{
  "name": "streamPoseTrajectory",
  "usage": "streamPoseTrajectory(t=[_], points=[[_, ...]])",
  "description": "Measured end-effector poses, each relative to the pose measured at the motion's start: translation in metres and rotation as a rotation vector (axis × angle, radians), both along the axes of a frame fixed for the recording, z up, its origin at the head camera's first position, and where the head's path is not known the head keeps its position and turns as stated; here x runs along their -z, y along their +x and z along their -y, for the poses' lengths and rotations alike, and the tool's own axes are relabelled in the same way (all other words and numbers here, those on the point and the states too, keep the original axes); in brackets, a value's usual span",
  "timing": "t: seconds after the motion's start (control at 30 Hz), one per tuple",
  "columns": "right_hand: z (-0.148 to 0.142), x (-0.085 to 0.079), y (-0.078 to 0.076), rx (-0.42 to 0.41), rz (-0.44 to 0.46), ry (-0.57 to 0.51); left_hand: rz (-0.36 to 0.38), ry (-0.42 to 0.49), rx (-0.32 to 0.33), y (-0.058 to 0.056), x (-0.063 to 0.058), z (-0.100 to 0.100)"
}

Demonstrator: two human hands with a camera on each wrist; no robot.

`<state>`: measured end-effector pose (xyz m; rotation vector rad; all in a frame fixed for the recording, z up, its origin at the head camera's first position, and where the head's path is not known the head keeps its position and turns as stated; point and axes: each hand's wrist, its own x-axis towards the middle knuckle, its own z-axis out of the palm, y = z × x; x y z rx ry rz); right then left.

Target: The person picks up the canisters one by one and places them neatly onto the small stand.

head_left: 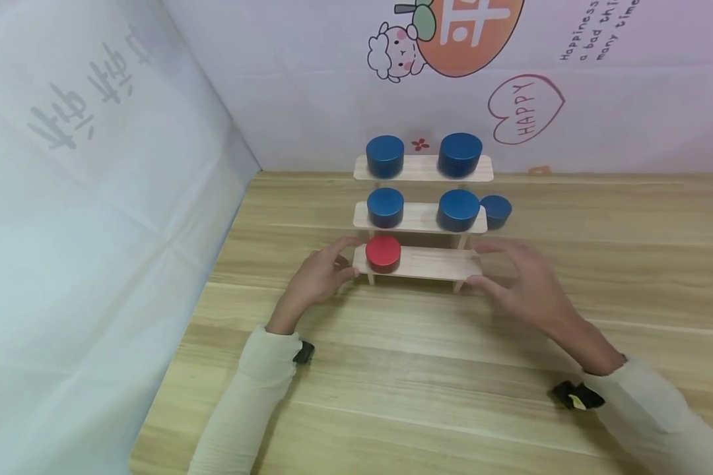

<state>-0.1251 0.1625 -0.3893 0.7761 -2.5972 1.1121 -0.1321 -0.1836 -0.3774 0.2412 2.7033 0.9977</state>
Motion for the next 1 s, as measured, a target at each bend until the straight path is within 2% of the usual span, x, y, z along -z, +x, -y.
streamPoseTrajectory(t=[0.17,0.3,0.5,0.83,1.0], points=[[-0.02,0.002,-0.003,0.071,0.112,-0.027,0.011,-0.017,-0.008,0.0,0.0,-0.001],[-0.031,0.003,-0.007,0.106,0.166,-0.052,0.011,-0.013,-0.016,0.0,0.0,-0.001],[-0.045,0.003,-0.011,0.158,0.234,-0.031,0.02,-0.014,-0.025,0.001,0.0,-0.002],[-0.065,0.009,-0.023,0.185,0.294,0.002,0.028,-0.01,-0.034,0.001,-0.002,-0.001],[-0.075,0.011,-0.033,0.194,0.354,0.025,0.03,-0.005,-0.025,0.002,-0.001,-0.001]])
